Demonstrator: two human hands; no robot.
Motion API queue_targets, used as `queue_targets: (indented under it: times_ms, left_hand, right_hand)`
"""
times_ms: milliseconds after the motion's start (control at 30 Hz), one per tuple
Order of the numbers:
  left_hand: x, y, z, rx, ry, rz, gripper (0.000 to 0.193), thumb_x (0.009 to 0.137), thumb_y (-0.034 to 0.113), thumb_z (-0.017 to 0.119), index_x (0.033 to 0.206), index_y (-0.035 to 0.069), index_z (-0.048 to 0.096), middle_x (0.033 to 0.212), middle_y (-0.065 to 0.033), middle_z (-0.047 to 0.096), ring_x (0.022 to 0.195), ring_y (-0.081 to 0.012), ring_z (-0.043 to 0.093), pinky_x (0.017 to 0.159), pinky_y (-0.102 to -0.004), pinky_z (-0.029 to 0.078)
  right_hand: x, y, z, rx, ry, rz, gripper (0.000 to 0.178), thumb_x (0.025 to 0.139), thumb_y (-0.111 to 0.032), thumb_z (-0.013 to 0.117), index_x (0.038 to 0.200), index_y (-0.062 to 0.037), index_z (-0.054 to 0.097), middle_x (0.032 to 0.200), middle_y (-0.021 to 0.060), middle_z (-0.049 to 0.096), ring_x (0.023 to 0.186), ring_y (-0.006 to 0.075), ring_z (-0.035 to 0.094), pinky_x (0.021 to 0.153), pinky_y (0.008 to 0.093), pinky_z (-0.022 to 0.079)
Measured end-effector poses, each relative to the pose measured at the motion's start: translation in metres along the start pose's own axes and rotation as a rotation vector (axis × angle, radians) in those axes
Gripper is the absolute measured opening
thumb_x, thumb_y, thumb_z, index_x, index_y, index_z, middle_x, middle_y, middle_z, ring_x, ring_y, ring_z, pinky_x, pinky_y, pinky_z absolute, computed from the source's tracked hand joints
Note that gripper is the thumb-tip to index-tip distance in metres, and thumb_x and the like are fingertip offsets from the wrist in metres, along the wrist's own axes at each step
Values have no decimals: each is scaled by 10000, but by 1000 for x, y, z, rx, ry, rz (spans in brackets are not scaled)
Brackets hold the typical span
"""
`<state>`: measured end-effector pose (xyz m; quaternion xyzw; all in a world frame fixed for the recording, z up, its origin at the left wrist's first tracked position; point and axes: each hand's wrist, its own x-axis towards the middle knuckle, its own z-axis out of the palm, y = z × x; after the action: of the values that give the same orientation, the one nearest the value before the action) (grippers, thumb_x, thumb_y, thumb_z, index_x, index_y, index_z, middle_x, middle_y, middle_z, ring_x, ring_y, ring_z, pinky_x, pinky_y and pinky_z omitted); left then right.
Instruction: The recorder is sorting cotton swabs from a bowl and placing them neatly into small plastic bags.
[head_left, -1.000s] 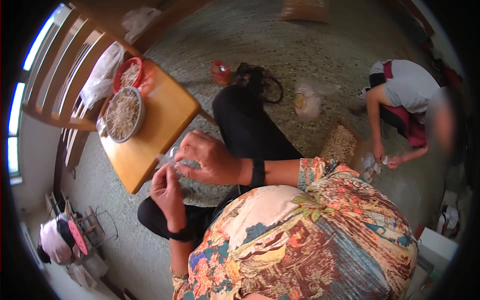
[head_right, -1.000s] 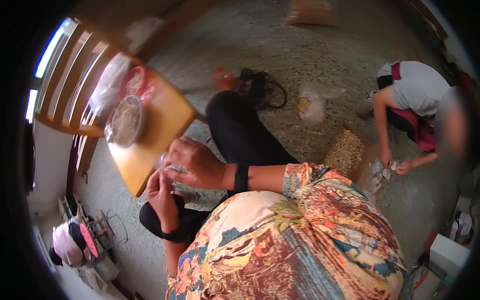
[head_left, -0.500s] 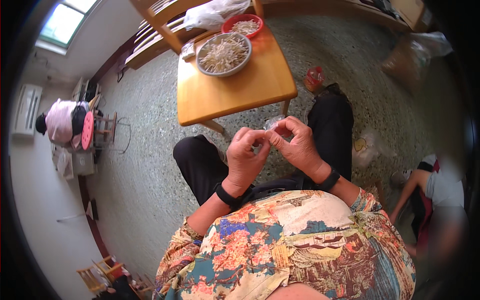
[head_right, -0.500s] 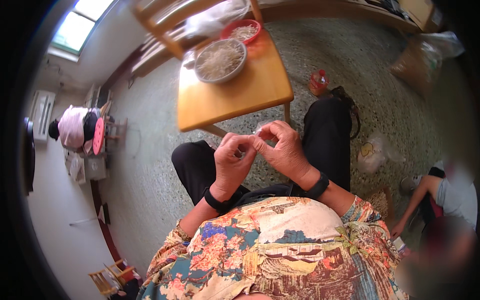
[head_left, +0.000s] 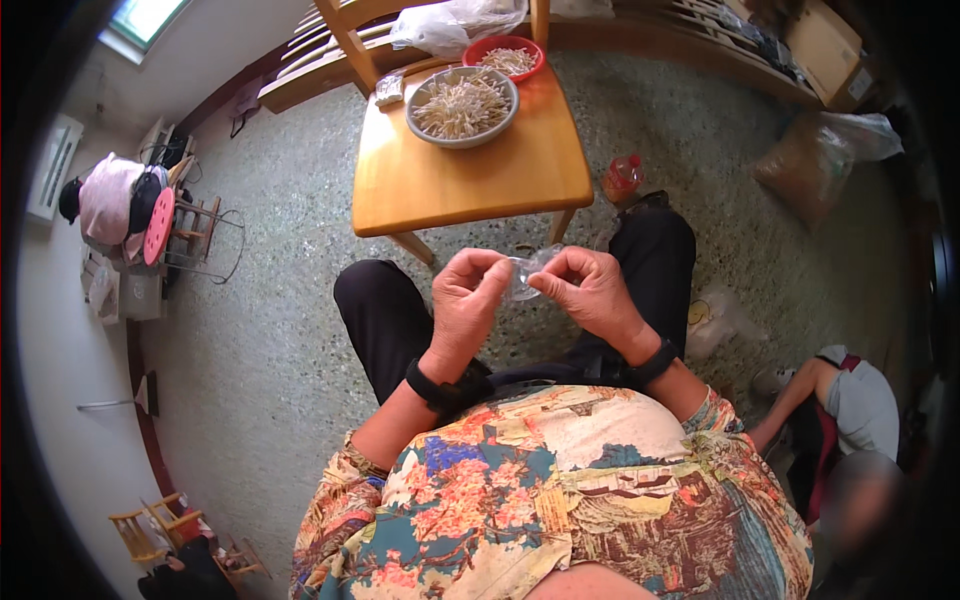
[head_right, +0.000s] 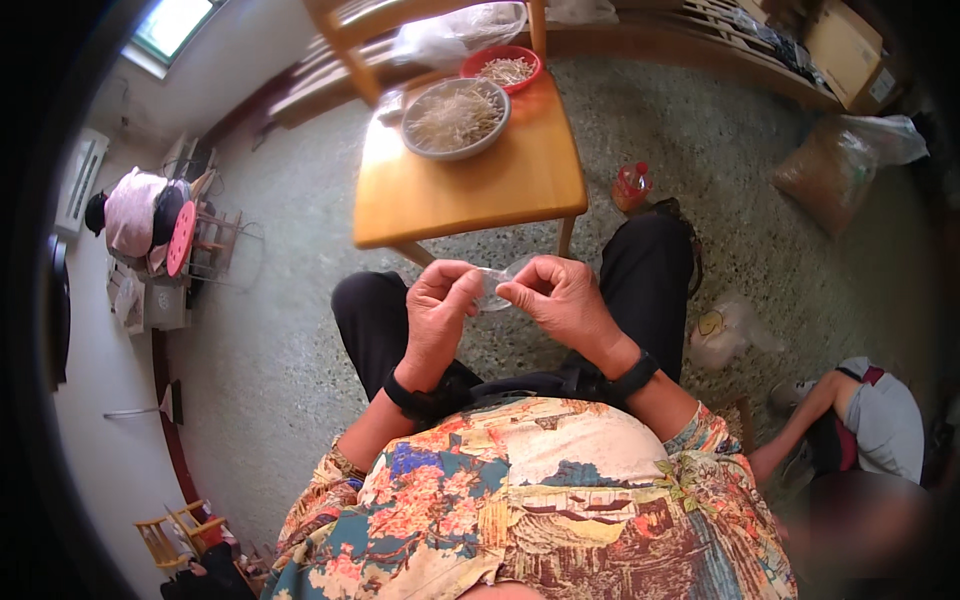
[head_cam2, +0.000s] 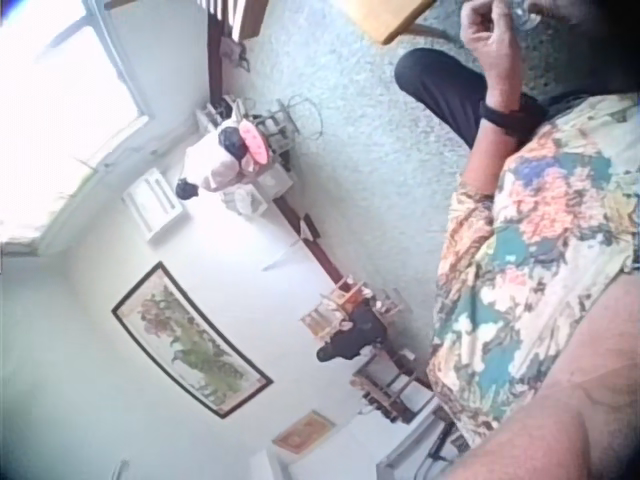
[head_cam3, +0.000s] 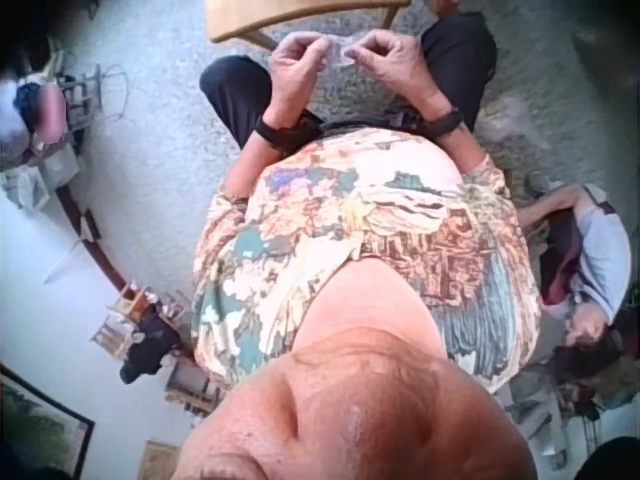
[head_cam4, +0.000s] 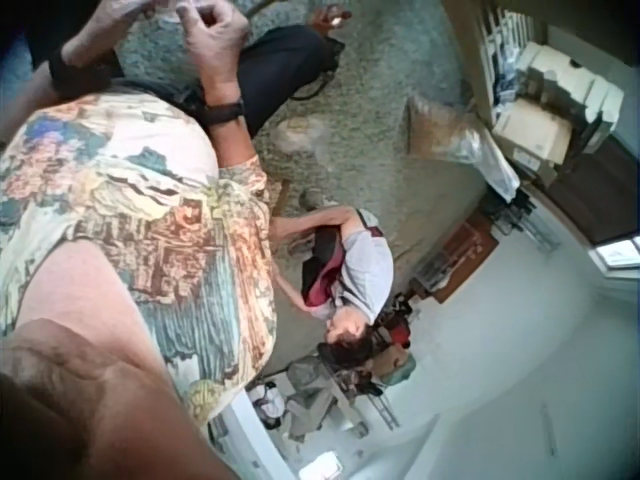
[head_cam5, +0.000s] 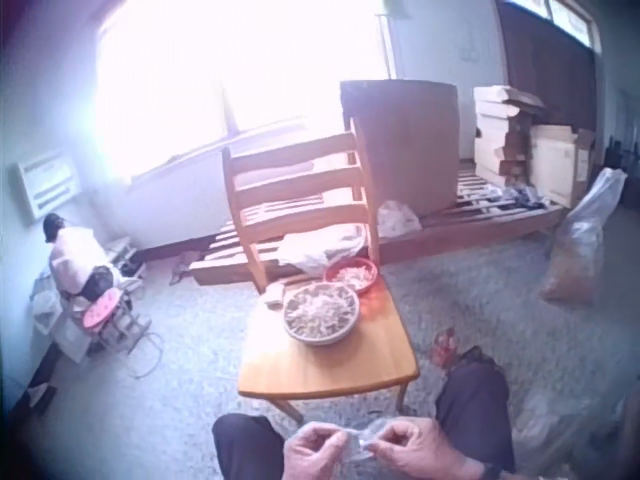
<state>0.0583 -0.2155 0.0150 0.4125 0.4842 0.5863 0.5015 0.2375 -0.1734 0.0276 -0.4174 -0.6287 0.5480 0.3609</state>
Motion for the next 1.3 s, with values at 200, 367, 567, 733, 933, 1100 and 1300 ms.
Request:
queue_targets:
  times_ms: [200, 367, 567, 733, 933, 1100, 1300]
  left_hand:
    - [3, -3, 0, 349, 97, 274, 63, 889, 44, 655, 938, 37, 616, 848, 7, 599, 688, -27, 530, 554, -172, 416]
    - [1, 10, 5, 367, 26, 274, 127, 848, 4, 665, 966, 35, 629, 924, -18, 606, 735, -40, 557, 539, -176, 429]
    - [38, 7, -9, 509, 185, 449, 148, 808, 11, 688, 936, 49, 624, 811, -89, 611, 653, -161, 611, 583, -277, 493]
    - [70, 19, -29, 289, 213, 336, 109, 856, 12, 682, 949, 32, 627, 801, -12, 620, 661, -52, 571, 556, -217, 462]
    - [133, 48, -45, -36, -218, 82, 161, 923, 149, 660, 1015, 24, 614, 861, 14, 635, 758, -21, 560, 633, -186, 455]
    - [177, 31, -41, -168, -123, -7, 206, 926, 183, 655, 1065, 36, 617, 854, 15, 627, 711, -37, 550, 620, -188, 440]
    - [197, 2, -57, -108, 239, 56, 260, 960, 239, 592, 1115, 31, 608, 945, -20, 618, 721, -62, 546, 616, -200, 436]
  right_hand:
    - [2, -10, 7, -479, 211, -314, 150, 737, -71, 739, 693, -52, 596, 693, 70, 594, 657, 238, 584, 593, 346, 469]
    - [10, -18, 11, -577, 227, -600, 154, 712, -40, 753, 721, -72, 602, 711, 75, 601, 688, 272, 585, 603, 365, 475]
    - [23, -17, 20, -603, 32, -722, 160, 698, -50, 769, 747, -61, 617, 741, 73, 606, 703, 270, 593, 604, 361, 495]
    - [62, -17, 16, -272, 18, -616, 159, 844, -167, 706, 927, -41, 658, 815, 99, 634, 746, 219, 628, 660, 314, 506]
    - [152, -49, 13, 508, -28, -75, 248, 892, -229, 701, 1030, -32, 641, 849, -1, 620, 718, 86, 559, 645, 245, 475]
    - [213, -1, -24, 365, -256, -60, 132, 926, -182, 659, 974, -61, 648, 732, -43, 581, 658, 24, 502, 617, 180, 415]
    - [233, 23, -24, 615, -43, 33, 116, 952, -185, 617, 977, -72, 627, 790, -15, 604, 665, 67, 544, 628, 200, 445]
